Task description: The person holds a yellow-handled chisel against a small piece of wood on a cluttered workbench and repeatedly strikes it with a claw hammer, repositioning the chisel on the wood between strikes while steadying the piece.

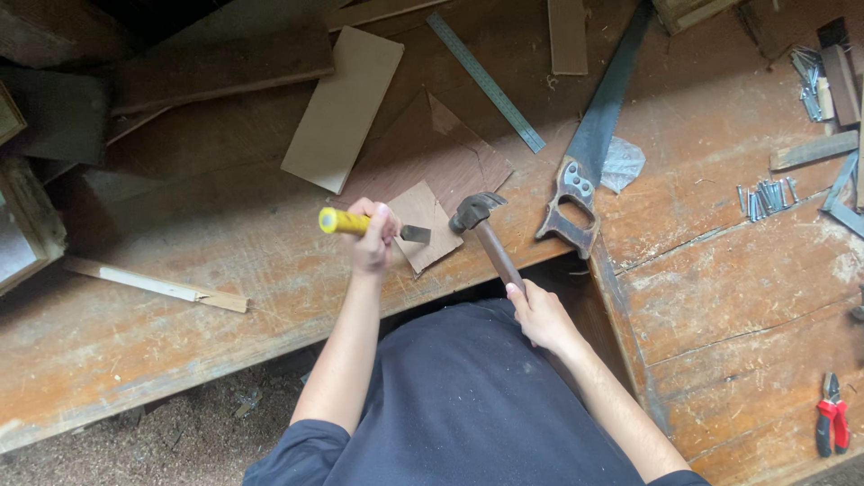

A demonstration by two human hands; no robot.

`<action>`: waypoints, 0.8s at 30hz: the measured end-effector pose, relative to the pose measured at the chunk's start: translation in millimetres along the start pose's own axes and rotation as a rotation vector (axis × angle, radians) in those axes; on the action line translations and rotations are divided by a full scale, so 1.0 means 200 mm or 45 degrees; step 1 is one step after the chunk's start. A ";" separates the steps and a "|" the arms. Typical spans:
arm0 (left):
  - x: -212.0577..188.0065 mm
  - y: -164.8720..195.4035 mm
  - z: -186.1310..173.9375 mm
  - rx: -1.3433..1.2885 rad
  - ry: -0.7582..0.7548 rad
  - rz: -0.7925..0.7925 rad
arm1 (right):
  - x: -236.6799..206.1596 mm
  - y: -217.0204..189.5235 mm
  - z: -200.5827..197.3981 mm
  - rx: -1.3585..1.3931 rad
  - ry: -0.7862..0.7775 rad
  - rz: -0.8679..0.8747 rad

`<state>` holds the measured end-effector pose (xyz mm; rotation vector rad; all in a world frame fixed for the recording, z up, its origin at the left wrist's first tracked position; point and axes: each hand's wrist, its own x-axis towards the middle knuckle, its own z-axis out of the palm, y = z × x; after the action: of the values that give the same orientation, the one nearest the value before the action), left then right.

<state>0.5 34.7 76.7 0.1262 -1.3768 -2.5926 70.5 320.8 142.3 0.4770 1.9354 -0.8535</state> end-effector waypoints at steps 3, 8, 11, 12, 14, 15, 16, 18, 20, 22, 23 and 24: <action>-0.07 -0.02 0.04 0.015 0.044 -0.034 | 0.01 0.00 0.01 -0.174 0.131 -0.252; -0.10 -0.06 0.02 0.033 0.071 -0.019 | 0.05 0.05 0.02 -0.221 0.109 -0.273; -0.12 -0.09 0.01 0.080 0.067 -0.025 | 0.06 0.06 0.02 -0.217 0.094 -0.263; -0.12 -0.10 0.00 0.104 0.069 -0.024 | 0.06 0.06 0.01 -0.213 0.088 -0.256; -0.14 -0.11 0.00 0.124 0.075 -0.003 | 0.06 0.06 0.01 -0.216 0.080 -0.249; -0.14 -0.11 0.00 0.135 0.078 0.010 | 0.06 0.05 0.00 -0.219 0.076 -0.249; -0.14 -0.12 0.00 0.125 0.089 0.014 | 0.06 0.05 0.00 -0.219 0.068 -0.242; -0.15 -0.12 0.00 0.103 0.113 0.020 | 0.06 0.04 -0.01 -0.221 0.054 -0.228; -0.16 -0.13 0.00 0.114 0.103 0.023 | 0.06 0.04 -0.02 -0.226 0.062 -0.247; -0.17 -0.14 0.01 0.147 0.081 0.020 | 0.06 0.03 -0.03 -0.235 0.041 -0.231; -0.17 -0.14 0.02 0.171 0.062 0.015 | 0.06 0.03 -0.03 -0.240 0.020 -0.204; -0.18 -0.14 0.02 0.194 0.042 0.009 | 0.06 0.03 -0.03 -0.245 -0.001 -0.176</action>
<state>30.0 61.2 56.2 0.1855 -1.5589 -2.4661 64.4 329.9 131.1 0.2309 2.0439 -0.7436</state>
